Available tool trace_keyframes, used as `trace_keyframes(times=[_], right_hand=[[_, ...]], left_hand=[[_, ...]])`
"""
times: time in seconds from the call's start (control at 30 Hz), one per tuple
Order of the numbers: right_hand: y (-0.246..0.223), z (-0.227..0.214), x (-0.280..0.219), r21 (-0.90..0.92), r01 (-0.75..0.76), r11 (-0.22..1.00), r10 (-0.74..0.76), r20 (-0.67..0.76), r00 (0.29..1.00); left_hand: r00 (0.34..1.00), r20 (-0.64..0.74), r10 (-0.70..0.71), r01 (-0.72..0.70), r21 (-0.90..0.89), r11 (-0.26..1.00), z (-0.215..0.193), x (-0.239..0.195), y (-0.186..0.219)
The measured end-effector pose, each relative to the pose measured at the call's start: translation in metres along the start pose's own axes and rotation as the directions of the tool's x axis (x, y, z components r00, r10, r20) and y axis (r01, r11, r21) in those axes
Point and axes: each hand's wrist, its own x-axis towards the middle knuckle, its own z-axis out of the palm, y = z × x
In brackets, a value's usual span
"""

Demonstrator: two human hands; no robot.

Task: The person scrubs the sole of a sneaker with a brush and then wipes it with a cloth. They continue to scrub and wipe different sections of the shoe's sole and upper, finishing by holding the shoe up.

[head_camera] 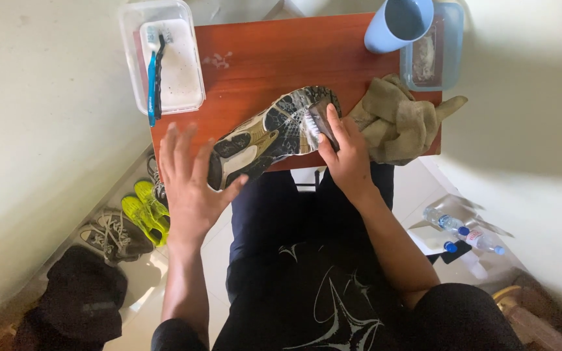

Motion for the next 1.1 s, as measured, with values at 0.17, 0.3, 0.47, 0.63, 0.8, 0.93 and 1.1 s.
trace_keyframes(times=[0.17, 0.3, 0.47, 0.63, 0.8, 0.93, 1.1], right_hand=[[-0.003, -0.001, -0.001, 0.036, -0.027, 0.999, 0.027, 0.002, 1.000], [-0.003, -0.004, 0.001, 0.003, -0.012, 1.000, 0.012, 0.020, 1.000], [-0.002, 0.002, 0.009, -0.057, -0.010, 0.998, 0.011, 0.024, 1.000], [-0.004, 0.013, 0.032, -0.071, 0.039, 0.997, -0.043, -0.057, 0.997], [-0.012, 0.032, 0.010, -0.029, 0.185, 0.982, -0.183, 0.061, 0.981], [-0.003, 0.021, 0.018, 0.057, 0.175, 0.983, -0.178, 0.055, 0.982], [0.022, 0.021, 0.038, -0.064, 0.089, 0.994, -0.093, -0.051, 0.994]], left_hand=[[0.994, -0.008, 0.111, -0.111, 0.040, 0.993, 0.017, 0.021, 0.014], [0.979, 0.042, 0.197, -0.202, 0.151, 0.968, 0.032, 0.028, 0.020], [0.979, 0.082, 0.187, -0.200, 0.192, 0.961, 0.034, 0.030, 0.019], [0.982, 0.113, 0.152, -0.172, 0.202, 0.964, 0.030, 0.033, 0.024], [0.978, 0.171, 0.116, -0.164, 0.303, 0.939, 0.039, 0.031, 0.023], [0.983, 0.157, 0.095, -0.141, 0.322, 0.936, 0.049, 0.039, 0.031], [0.927, 0.360, 0.102, -0.290, 0.519, 0.804, 0.046, 0.043, 0.041]])
